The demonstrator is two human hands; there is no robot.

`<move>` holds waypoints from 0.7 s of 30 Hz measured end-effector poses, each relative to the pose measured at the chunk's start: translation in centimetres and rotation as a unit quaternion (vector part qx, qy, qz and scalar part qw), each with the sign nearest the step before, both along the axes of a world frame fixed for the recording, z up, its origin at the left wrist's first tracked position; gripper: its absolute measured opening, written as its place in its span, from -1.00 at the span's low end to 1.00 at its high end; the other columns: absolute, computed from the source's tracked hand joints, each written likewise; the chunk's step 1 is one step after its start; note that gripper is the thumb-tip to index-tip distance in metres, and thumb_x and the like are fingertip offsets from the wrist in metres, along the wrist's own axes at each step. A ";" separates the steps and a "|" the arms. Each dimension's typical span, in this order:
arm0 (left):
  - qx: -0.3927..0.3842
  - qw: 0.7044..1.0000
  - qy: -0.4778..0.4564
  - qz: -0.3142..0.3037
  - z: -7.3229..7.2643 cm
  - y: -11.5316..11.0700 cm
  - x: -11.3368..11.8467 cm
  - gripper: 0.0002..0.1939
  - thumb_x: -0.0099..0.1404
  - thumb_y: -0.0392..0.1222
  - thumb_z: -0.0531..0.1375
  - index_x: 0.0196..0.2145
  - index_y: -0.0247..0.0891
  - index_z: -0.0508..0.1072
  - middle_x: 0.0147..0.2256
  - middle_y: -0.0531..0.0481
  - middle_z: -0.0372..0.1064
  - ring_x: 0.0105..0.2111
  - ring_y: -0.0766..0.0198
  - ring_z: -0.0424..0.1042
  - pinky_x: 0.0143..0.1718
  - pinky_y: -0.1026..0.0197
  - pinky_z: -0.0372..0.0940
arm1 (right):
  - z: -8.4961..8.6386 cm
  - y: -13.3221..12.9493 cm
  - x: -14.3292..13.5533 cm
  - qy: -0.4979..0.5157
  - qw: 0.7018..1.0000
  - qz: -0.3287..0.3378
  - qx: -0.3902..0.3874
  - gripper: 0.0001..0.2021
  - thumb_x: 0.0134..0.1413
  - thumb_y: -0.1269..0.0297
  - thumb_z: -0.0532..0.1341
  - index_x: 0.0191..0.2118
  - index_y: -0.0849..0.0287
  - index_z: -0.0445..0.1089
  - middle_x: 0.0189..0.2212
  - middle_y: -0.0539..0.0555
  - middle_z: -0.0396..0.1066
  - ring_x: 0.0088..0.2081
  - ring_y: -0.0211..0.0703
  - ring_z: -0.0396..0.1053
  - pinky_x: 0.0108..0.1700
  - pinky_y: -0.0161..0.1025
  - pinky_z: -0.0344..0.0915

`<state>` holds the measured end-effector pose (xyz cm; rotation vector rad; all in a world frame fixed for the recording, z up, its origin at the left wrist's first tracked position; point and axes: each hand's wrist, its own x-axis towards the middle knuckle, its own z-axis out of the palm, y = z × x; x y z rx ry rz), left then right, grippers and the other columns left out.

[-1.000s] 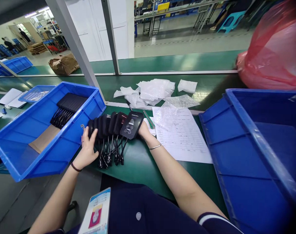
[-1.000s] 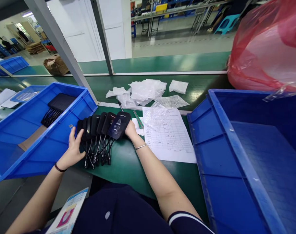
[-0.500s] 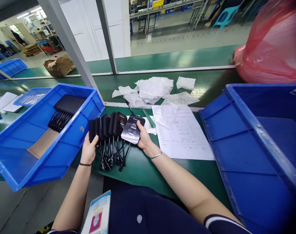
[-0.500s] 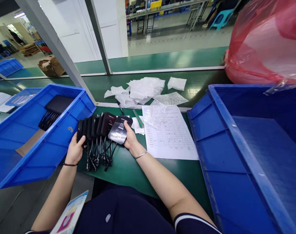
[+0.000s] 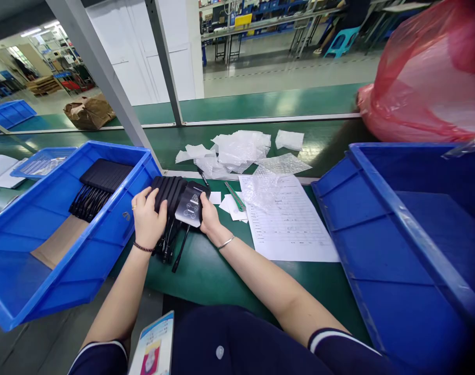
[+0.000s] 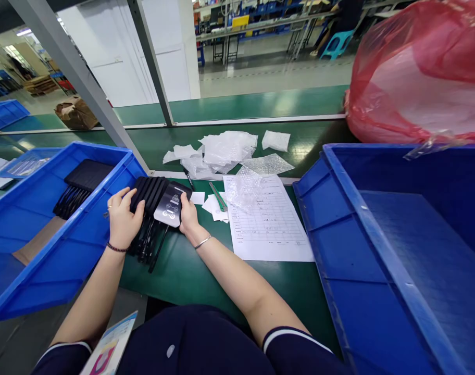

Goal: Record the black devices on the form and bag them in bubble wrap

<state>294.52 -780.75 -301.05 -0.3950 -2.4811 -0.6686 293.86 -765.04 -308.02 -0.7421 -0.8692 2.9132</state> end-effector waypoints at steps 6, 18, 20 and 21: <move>0.275 0.919 -0.243 -0.145 1.2 3.2 4.5 -0.54 0.30 0.08 0.09 0.02 -0.26 0.41 0.06 -0.19 0.31 0.10 0.03 0.24 0.15 -0.05 0.12 | 2.6 2.3 4.6 0.037 0.995 -0.005 0.094 -0.52 0.16 -0.10 0.07 -0.08 0.26 0.35 -0.18 0.18 0.47 -0.07 -0.04 0.41 0.02 -0.04 0.36; 0.668 0.450 -0.517 -0.288 -1.9 13.8 4.7 -0.50 0.39 0.11 -0.14 0.18 -0.06 0.24 0.21 0.06 0.17 0.24 0.13 0.08 0.21 -0.02 0.10 | 7.3 9.0 10.0 0.329 0.478 0.087 0.810 -0.32 0.14 -0.07 0.11 0.26 0.29 0.10 0.31 0.28 -0.14 0.35 0.14 -0.32 0.34 0.17 -0.43; 0.661 0.438 -0.528 -0.303 -2.4 14.3 3.5 -0.44 0.38 0.16 -0.16 0.17 -0.13 0.27 0.18 -0.05 0.22 0.22 0.04 0.12 0.18 -0.13 0.11 | 6.7 9.0 12.0 0.414 0.509 0.220 0.722 -0.44 0.23 -0.04 0.01 0.18 0.25 0.23 0.19 0.26 0.18 0.26 0.04 0.03 0.29 0.09 -0.08; 0.656 0.431 -0.536 -0.309 -2.6 14.3 2.9 -0.38 0.37 0.19 -0.17 0.16 -0.22 0.28 0.14 -0.14 0.27 0.19 -0.04 0.16 0.16 -0.20 0.12 | 6.1 9.0 12.9 0.442 0.548 0.286 0.650 -0.50 0.27 -0.01 -0.05 0.11 0.23 0.31 0.05 0.23 0.35 0.15 -0.02 0.23 0.21 0.01 0.12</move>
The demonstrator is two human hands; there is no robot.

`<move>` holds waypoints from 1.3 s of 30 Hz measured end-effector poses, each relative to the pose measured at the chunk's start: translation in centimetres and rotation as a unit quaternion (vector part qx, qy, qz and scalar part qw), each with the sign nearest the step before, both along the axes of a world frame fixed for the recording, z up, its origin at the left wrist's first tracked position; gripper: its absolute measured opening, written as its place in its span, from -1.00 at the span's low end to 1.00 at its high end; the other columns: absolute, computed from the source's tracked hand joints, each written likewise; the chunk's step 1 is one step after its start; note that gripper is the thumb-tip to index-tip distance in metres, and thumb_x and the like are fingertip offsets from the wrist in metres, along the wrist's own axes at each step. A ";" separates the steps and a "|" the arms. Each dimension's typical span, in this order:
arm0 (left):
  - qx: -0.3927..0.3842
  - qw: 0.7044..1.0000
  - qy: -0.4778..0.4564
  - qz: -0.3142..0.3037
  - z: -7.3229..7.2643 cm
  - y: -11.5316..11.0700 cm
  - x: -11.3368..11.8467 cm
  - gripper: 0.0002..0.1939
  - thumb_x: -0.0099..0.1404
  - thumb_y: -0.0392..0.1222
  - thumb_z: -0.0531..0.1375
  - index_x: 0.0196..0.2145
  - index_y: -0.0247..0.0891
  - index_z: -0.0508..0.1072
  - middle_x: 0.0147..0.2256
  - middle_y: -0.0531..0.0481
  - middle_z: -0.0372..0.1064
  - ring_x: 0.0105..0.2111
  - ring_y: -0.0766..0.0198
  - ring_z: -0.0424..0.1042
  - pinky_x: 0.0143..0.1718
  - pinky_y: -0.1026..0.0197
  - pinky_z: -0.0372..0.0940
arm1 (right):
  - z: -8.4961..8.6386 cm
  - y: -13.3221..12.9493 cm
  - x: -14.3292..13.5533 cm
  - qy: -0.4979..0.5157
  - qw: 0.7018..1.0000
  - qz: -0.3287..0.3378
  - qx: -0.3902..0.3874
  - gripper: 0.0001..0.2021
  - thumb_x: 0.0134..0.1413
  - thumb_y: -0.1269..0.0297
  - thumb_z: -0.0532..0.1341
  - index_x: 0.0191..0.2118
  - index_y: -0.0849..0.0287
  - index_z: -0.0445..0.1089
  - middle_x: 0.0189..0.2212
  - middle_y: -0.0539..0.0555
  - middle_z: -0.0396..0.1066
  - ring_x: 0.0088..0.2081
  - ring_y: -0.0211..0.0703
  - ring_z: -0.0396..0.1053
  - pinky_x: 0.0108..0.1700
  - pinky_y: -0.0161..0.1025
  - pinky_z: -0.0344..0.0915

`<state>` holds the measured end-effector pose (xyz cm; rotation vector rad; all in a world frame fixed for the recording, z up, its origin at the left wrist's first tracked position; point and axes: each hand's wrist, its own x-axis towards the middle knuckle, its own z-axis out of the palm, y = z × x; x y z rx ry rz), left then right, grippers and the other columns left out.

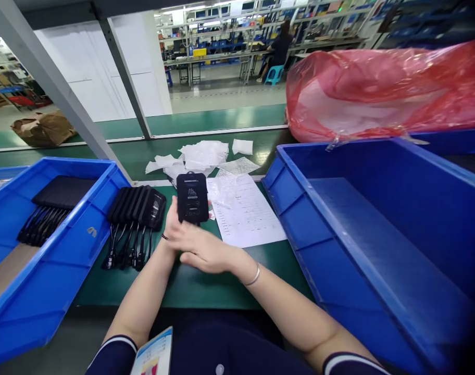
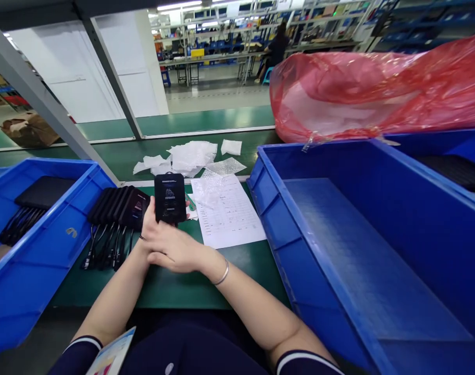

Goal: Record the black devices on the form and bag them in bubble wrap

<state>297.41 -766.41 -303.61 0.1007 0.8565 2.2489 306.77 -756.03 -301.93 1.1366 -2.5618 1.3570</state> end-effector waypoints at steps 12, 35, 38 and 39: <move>-0.010 0.999 0.028 0.025 -2.4 -1.8 -0.4 -0.32 0.32 0.24 -0.15 0.18 -0.26 0.24 0.08 -0.22 0.33 0.09 0.01 0.30 0.15 -0.10 0.14 | -7.9 -1.3 0.4 -0.291 0.824 -0.213 -0.437 -0.27 -0.02 0.21 0.31 0.13 -0.08 -0.19 -0.19 -0.02 0.25 -0.43 -0.36 0.37 -0.37 -0.28 0.42; 0.053 0.996 -0.072 -0.028 -1.5 -0.8 0.8 -0.25 0.34 0.21 -0.24 0.20 -0.43 0.19 0.05 -0.38 0.33 0.10 -0.16 0.27 0.12 -0.28 0.06 | -7.5 -0.6 1.0 -0.343 0.832 -0.199 -0.388 -0.63 0.01 0.19 0.30 -0.10 0.17 0.20 -0.33 0.00 0.33 -0.31 -0.31 0.32 -0.30 -0.35 0.29; 0.047 0.995 -0.068 -0.053 -1.8 -1.1 0.6 -0.24 0.32 0.25 -0.24 0.18 -0.40 0.22 0.05 -0.37 0.32 0.06 -0.21 0.30 0.12 -0.31 0.04 | -7.5 -0.7 1.0 -0.362 0.822 -0.193 -0.395 -0.61 0.00 0.18 0.30 -0.11 0.16 0.18 -0.32 0.00 0.33 -0.30 -0.29 0.36 -0.30 -0.34 0.32; 0.045 0.995 -0.066 -0.061 -1.9 -1.2 0.6 -0.23 0.32 0.26 -0.24 0.17 -0.39 0.24 0.05 -0.36 0.32 0.05 -0.22 0.31 0.12 -0.31 0.03 | -7.5 -0.7 1.1 -0.372 0.819 -0.189 -0.394 -0.61 0.00 0.18 0.30 -0.10 0.16 0.17 -0.33 0.00 0.33 -0.31 -0.28 0.37 -0.33 -0.34 0.33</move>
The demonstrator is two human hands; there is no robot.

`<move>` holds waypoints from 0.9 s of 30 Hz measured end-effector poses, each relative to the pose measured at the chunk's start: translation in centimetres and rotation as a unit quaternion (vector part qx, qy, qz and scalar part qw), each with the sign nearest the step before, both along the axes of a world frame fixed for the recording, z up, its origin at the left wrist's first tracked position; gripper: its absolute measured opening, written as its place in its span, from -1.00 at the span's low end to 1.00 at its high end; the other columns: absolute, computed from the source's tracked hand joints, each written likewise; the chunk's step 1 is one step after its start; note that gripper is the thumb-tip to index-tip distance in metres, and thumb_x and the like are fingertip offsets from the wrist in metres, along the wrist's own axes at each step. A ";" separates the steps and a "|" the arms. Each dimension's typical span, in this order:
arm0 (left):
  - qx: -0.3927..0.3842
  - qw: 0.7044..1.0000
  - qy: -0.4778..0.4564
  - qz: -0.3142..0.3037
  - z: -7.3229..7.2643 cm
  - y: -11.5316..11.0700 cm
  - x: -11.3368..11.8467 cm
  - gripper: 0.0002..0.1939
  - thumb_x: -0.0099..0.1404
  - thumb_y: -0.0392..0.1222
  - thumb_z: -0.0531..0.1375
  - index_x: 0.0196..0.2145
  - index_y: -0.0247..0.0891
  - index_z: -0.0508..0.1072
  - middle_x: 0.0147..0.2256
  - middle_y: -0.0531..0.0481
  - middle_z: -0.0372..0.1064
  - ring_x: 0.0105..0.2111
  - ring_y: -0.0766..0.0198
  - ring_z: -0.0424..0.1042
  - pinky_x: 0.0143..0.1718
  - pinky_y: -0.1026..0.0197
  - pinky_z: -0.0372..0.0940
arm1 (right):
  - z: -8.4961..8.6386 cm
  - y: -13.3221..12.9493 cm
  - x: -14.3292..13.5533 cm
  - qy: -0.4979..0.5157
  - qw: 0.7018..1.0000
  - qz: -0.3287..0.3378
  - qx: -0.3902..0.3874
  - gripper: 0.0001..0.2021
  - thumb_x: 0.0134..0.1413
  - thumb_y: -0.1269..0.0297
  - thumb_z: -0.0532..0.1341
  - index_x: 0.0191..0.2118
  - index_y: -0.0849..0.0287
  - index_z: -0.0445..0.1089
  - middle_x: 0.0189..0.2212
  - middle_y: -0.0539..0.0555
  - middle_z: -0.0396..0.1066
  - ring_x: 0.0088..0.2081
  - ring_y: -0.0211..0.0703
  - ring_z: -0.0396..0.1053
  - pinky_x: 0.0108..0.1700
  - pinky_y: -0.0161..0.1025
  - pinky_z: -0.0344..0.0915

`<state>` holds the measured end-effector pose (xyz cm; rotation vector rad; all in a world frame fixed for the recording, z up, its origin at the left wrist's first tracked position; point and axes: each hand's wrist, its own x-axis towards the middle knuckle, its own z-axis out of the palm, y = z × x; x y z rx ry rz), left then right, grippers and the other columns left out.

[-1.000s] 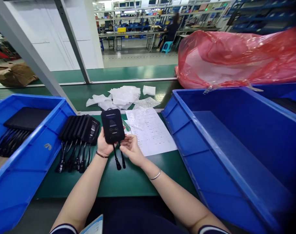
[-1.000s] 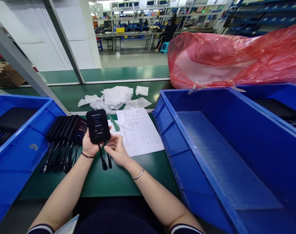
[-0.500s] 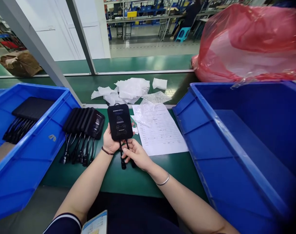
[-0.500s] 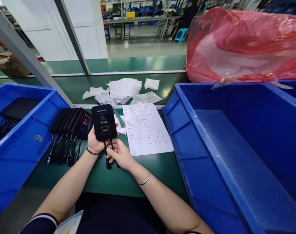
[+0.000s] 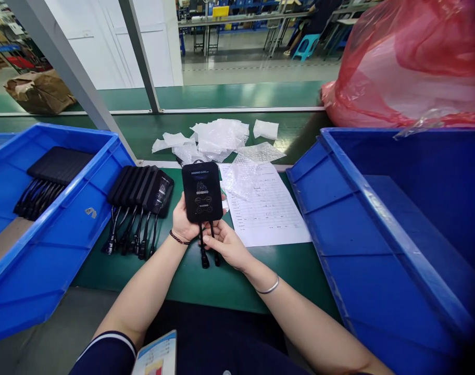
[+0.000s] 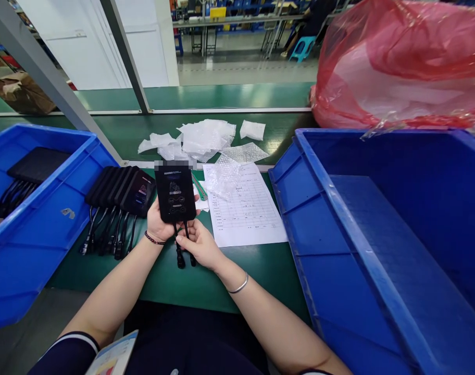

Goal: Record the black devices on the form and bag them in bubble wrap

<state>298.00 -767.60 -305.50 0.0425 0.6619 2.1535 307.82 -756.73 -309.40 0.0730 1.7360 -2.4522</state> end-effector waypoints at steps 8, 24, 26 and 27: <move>0.004 1.000 0.000 -0.011 0.1 0.0 0.1 -0.23 0.31 0.28 -0.25 0.14 -0.38 0.28 0.06 -0.33 0.32 0.06 -0.23 0.31 0.13 -0.31 0.01 | 0.2 0.1 0.1 -0.012 1.000 0.014 0.004 -0.59 0.00 0.16 0.30 -0.09 0.16 0.16 -0.34 -0.01 0.30 -0.32 -0.24 0.42 -0.47 -0.41 0.30; 0.008 1.000 0.021 -0.002 -0.5 0.0 0.1 -0.24 0.30 0.28 -0.21 0.17 -0.37 0.25 0.10 -0.34 0.27 0.12 -0.24 0.23 0.16 -0.32 -0.03 | 0.4 0.2 0.3 0.018 1.000 0.024 -0.001 -0.58 0.02 0.19 0.29 -0.05 0.16 0.16 -0.23 0.04 0.31 -0.23 -0.25 0.40 -0.08 -0.21 0.35; 0.015 1.000 0.026 0.007 -0.7 0.0 0.1 -0.25 0.30 0.27 -0.19 0.16 -0.36 0.27 0.11 -0.32 0.27 0.15 -0.22 0.19 0.16 -0.31 -0.01 | 0.4 0.2 0.3 0.018 1.000 0.025 -0.001 -0.58 0.03 0.17 0.29 -0.05 0.16 0.16 -0.22 0.05 0.31 -0.22 -0.25 0.40 -0.07 -0.19 0.35; 0.017 0.999 0.029 0.009 -0.7 0.0 0.1 -0.26 0.31 0.27 -0.19 0.15 -0.36 0.28 0.11 -0.30 0.27 0.16 -0.21 0.18 0.16 -0.31 0.00 | 0.4 0.2 0.3 0.020 0.999 0.026 -0.001 -0.58 0.03 0.17 0.29 -0.04 0.16 0.16 -0.21 0.06 0.30 -0.21 -0.24 0.39 -0.06 -0.19 0.34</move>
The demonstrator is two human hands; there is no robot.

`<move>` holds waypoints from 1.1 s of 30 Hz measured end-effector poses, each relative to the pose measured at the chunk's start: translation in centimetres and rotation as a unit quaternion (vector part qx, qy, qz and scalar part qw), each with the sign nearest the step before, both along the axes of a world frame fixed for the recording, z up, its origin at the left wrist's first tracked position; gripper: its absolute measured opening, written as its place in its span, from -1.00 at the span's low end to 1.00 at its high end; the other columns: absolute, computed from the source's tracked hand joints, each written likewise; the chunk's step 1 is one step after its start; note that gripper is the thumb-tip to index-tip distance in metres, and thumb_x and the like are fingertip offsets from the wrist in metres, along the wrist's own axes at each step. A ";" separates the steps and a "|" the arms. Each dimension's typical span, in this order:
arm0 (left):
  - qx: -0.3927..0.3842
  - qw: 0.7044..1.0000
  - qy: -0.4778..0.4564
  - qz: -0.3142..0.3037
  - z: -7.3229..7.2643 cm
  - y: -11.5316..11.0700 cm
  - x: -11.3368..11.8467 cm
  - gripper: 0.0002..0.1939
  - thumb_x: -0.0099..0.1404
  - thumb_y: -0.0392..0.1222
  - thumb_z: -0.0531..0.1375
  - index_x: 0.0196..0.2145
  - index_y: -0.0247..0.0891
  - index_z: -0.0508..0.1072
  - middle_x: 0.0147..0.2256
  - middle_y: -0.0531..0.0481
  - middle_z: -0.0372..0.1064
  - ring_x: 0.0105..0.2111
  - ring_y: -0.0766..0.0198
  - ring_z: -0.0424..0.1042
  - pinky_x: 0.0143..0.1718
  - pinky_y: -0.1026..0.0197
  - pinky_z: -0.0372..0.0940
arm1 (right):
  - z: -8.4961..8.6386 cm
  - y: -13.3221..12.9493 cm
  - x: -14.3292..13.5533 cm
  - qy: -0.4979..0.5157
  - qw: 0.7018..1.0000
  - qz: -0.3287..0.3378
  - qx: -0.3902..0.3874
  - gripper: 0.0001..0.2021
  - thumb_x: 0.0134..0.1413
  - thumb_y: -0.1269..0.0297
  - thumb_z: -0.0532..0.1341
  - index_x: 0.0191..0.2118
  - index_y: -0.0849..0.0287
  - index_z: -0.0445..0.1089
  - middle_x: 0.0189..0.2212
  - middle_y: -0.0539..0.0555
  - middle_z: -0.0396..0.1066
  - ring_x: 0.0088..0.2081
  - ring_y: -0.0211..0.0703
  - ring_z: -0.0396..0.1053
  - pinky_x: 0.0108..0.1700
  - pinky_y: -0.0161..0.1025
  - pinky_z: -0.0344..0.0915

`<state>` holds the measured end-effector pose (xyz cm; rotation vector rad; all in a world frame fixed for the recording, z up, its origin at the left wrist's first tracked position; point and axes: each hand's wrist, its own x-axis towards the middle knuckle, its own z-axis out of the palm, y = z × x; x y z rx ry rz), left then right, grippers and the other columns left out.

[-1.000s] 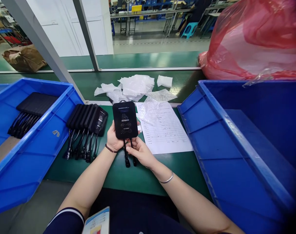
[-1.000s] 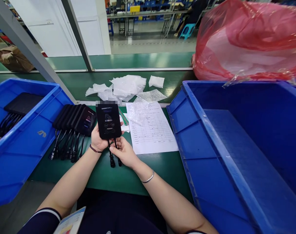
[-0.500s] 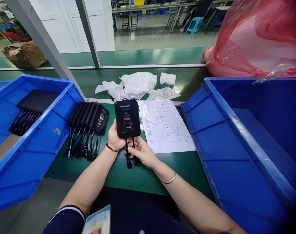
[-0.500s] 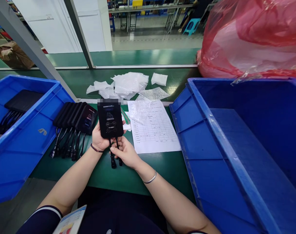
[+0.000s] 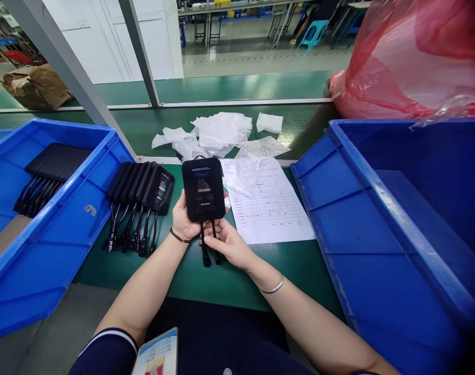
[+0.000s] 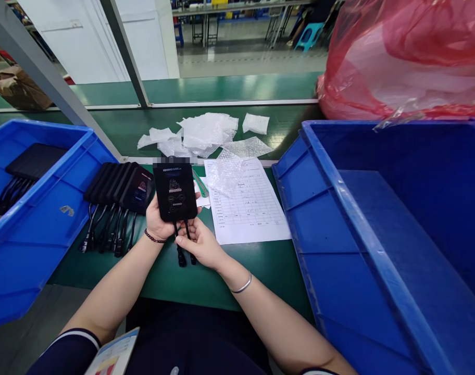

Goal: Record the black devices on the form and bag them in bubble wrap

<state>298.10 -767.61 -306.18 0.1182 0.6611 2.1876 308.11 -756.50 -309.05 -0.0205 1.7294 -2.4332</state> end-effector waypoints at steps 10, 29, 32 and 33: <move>0.021 0.998 0.015 0.065 1.1 0.3 0.4 -0.36 0.35 0.17 -0.16 0.12 -0.35 0.32 0.15 -0.23 0.24 0.14 -0.14 0.21 0.12 -0.30 0.12 | 0.5 0.3 0.5 0.005 0.999 0.034 0.003 -0.53 -0.02 0.09 0.32 -0.09 0.18 0.14 -0.22 0.06 0.29 -0.17 -0.25 0.36 -0.04 -0.17 0.31; 0.007 0.992 0.122 0.023 -0.3 0.4 0.7 -0.37 0.22 0.23 0.09 0.09 -0.26 0.36 0.18 -0.22 0.18 0.18 -0.13 0.16 0.09 -0.14 0.22 | 0.7 -0.3 0.2 -0.030 0.997 0.016 -0.072 -0.50 -0.13 0.19 0.39 -0.12 0.17 0.15 -0.40 -0.06 0.33 -0.49 -0.35 0.35 -0.40 -0.30 0.36; -0.088 0.973 0.195 0.088 -1.1 0.6 0.1 -0.35 0.05 0.10 0.32 0.07 -0.17 0.37 0.11 -0.16 0.28 0.10 0.00 0.27 0.03 0.06 0.28 | 0.6 -0.4 0.1 -0.062 0.997 -0.022 -0.043 -0.53 -0.17 0.17 0.40 -0.18 0.19 0.19 -0.44 -0.07 0.33 -0.53 -0.38 0.29 -0.51 -0.37 0.30; -0.123 0.958 0.228 0.120 -1.4 0.7 -0.1 -0.34 0.00 0.00 0.39 0.06 -0.15 0.37 0.07 -0.13 0.32 0.08 0.05 0.30 0.03 0.11 0.28 | 0.5 -0.4 0.0 -0.080 0.995 -0.041 -0.031 -0.57 -0.16 0.15 0.40 -0.24 0.21 0.22 -0.48 -0.07 0.31 -0.57 -0.41 0.25 -0.56 -0.41 0.23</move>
